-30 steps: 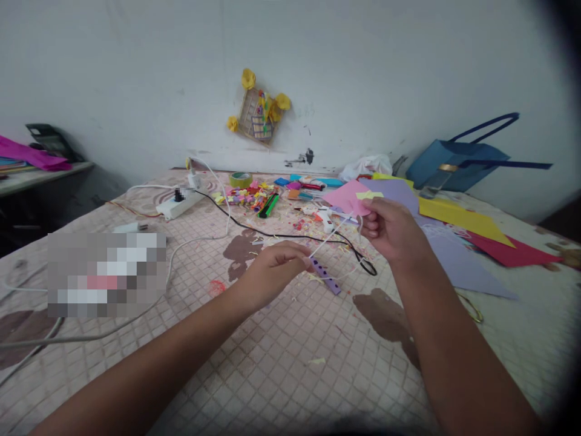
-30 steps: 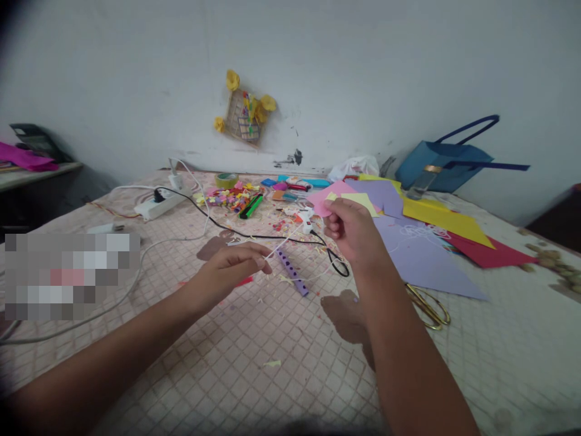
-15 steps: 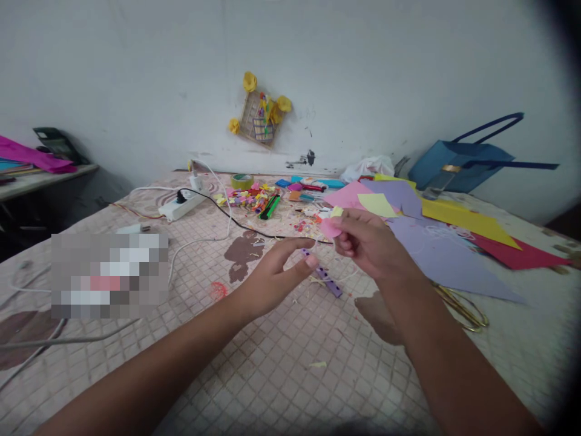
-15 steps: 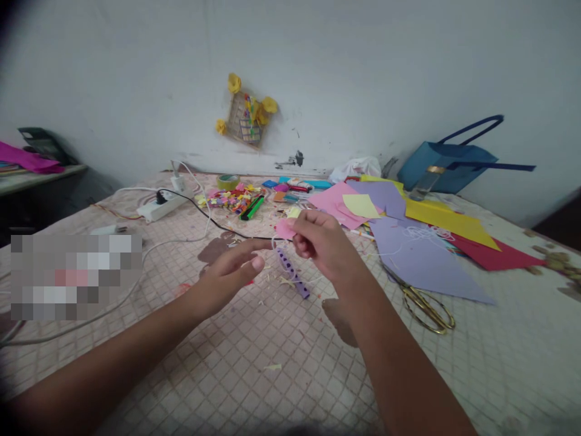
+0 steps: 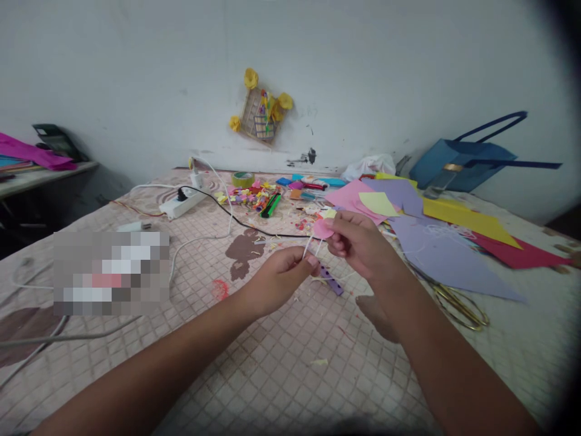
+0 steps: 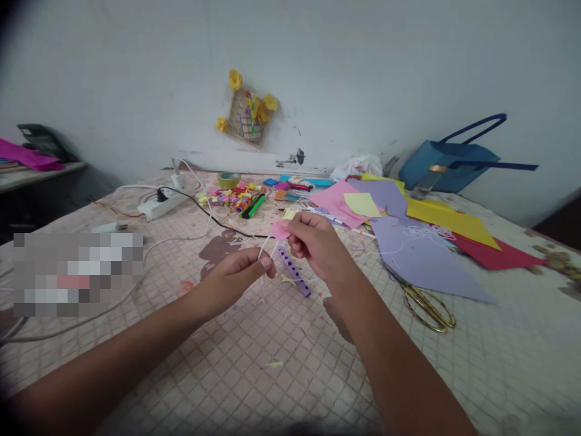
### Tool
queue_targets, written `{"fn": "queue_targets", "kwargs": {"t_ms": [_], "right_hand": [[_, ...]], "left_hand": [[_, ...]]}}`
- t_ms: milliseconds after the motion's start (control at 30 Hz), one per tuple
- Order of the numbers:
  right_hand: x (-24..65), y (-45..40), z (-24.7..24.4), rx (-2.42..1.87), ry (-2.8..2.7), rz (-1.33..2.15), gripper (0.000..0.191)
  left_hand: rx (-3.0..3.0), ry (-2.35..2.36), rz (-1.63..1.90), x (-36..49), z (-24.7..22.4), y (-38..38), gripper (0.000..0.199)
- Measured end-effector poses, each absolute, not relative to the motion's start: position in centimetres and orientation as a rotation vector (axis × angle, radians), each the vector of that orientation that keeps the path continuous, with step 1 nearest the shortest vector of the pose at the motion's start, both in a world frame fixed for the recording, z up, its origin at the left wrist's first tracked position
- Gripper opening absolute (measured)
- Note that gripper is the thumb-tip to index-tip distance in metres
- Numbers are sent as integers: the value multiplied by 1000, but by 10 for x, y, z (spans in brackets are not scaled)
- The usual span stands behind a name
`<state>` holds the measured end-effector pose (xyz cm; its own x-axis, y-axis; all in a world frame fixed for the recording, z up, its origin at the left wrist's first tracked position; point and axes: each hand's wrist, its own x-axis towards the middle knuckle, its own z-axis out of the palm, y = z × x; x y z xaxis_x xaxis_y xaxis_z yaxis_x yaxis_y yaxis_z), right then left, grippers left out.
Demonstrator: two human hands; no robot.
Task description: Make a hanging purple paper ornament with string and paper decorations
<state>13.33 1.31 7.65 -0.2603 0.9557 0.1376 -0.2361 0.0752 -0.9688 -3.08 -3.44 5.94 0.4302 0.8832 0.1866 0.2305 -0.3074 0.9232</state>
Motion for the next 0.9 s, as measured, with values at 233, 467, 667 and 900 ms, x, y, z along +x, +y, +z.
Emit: {"fn": "queue_targets", "kwargs": {"t_ms": [233, 467, 667, 900], "right_hand": [[140, 16, 82, -821, -1232, 1410, 31], [152, 24, 82, -814, -1158, 1386, 29], [160, 31, 82, -817, -1104, 1381, 31], [167, 37, 82, -840, -1074, 1362, 28]], "left_hand": [[1847, 951, 886, -32, 60, -33, 28], [1839, 949, 825, -34, 61, -33, 31], [1812, 975, 756, -35, 61, -33, 32], [1632, 840, 715, -34, 59, -31, 32]]}}
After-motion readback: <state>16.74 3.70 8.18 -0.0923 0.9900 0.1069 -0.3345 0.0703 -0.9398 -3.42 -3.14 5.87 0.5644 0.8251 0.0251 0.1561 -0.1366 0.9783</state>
